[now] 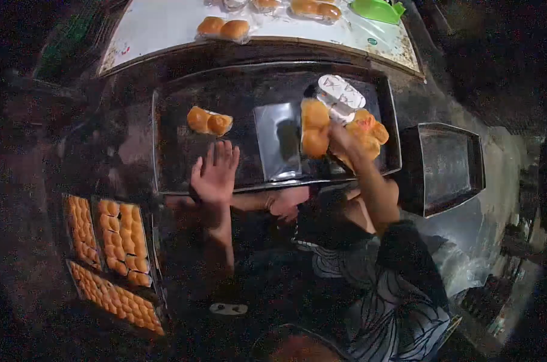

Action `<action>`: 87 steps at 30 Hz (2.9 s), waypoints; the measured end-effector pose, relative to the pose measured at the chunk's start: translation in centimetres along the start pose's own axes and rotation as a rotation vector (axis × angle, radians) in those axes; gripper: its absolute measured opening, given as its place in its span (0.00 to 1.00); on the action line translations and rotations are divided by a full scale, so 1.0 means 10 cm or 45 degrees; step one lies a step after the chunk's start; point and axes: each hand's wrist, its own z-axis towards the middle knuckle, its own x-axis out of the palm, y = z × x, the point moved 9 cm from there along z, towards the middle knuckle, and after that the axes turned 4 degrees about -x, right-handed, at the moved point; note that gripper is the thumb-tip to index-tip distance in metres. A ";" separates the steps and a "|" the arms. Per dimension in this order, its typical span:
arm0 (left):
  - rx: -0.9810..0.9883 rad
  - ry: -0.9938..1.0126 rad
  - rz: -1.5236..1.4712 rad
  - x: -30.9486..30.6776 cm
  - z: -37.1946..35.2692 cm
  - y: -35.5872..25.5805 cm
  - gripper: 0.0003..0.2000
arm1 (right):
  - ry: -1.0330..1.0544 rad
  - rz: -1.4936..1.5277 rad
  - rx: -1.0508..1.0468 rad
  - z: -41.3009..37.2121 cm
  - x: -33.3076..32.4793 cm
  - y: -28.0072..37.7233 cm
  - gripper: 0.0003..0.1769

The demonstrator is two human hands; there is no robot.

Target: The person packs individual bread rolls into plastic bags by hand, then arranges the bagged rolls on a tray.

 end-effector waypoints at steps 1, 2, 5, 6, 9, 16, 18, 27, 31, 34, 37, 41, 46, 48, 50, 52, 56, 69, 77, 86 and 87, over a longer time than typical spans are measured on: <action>0.005 0.055 -0.001 0.02 0.01 -0.10 0.21 | -0.033 -0.005 -0.159 -0.04 0.00 -0.58 0.16; 0.012 0.046 0.007 0.02 0.04 -0.13 0.21 | -0.379 0.165 -0.310 -0.45 0.55 -0.15 0.16; 0.077 -0.128 -0.073 -0.04 0.07 -0.13 0.21 | -0.533 0.101 -0.387 -1.03 1.40 0.67 0.19; 0.064 -0.132 -0.058 -0.09 0.09 -0.14 0.21 | -0.580 -0.420 -0.545 -1.14 1.56 0.98 0.20; -0.061 0.157 0.094 0.06 0.08 0.15 0.23 | -0.491 -1.210 -0.887 -1.22 2.12 1.60 0.21; -0.023 0.148 -0.309 0.02 -0.22 0.45 0.33 | -0.359 -1.047 -0.402 -1.08 2.11 1.10 0.42; 0.144 0.197 0.755 -0.22 -0.28 0.54 0.33 | -0.501 -0.771 -0.159 -0.98 1.95 0.97 0.47; -0.056 -0.176 0.827 -0.38 -0.34 0.80 0.21 | -0.566 -0.650 -0.757 -0.92 2.09 0.82 0.29; -0.518 0.057 1.627 -0.65 -0.21 0.92 0.16 | -0.520 -1.191 -0.616 -0.87 1.77 1.01 0.19; 0.147 0.730 3.027 -0.47 0.26 1.02 0.12 | -0.737 -1.428 -0.510 -0.62 1.38 2.16 0.14; 1.525 1.092 3.058 -0.18 0.67 0.87 0.08 | -0.760 -1.108 -1.269 -0.81 1.74 2.79 0.17; 1.041 0.987 3.012 -0.17 0.82 0.64 0.05 | -0.412 -1.048 -0.863 -0.75 1.70 1.31 0.22; 1.088 0.990 2.972 -0.07 0.58 0.72 0.04 | -0.243 -0.832 -0.357 -1.03 1.57 0.04 0.19; 1.062 0.973 3.223 -0.28 0.77 0.75 0.05 | -0.354 -0.811 -0.376 -1.01 1.46 0.13 0.18; 0.837 1.047 3.324 -0.41 0.87 0.70 0.07 | -0.312 -0.947 -0.359 -1.06 1.49 0.20 0.18; 0.820 1.101 3.501 -0.40 0.83 0.76 0.07 | -0.286 -0.955 -0.432 -1.18 1.45 0.13 0.17; 0.337 0.680 2.882 -0.05 0.39 0.85 0.09 | -0.294 -1.105 -0.797 -1.30 1.62 0.35 0.16; 0.011 0.476 2.508 -0.18 -0.30 1.41 0.04 | -0.701 -1.166 -0.744 -1.69 1.25 0.22 0.17; 0.444 0.419 1.567 0.26 -0.20 1.24 0.18 | -0.555 1.213 -0.468 -1.04 1.41 0.36 0.21; 0.187 -0.189 0.878 -0.43 0.29 0.19 0.16 | -1.139 -2.407 -0.749 -0.39 0.16 1.18 0.34; 0.156 -0.102 0.783 -0.29 0.24 0.23 0.17 | -1.019 -2.854 -0.837 0.04 -0.35 0.92 0.28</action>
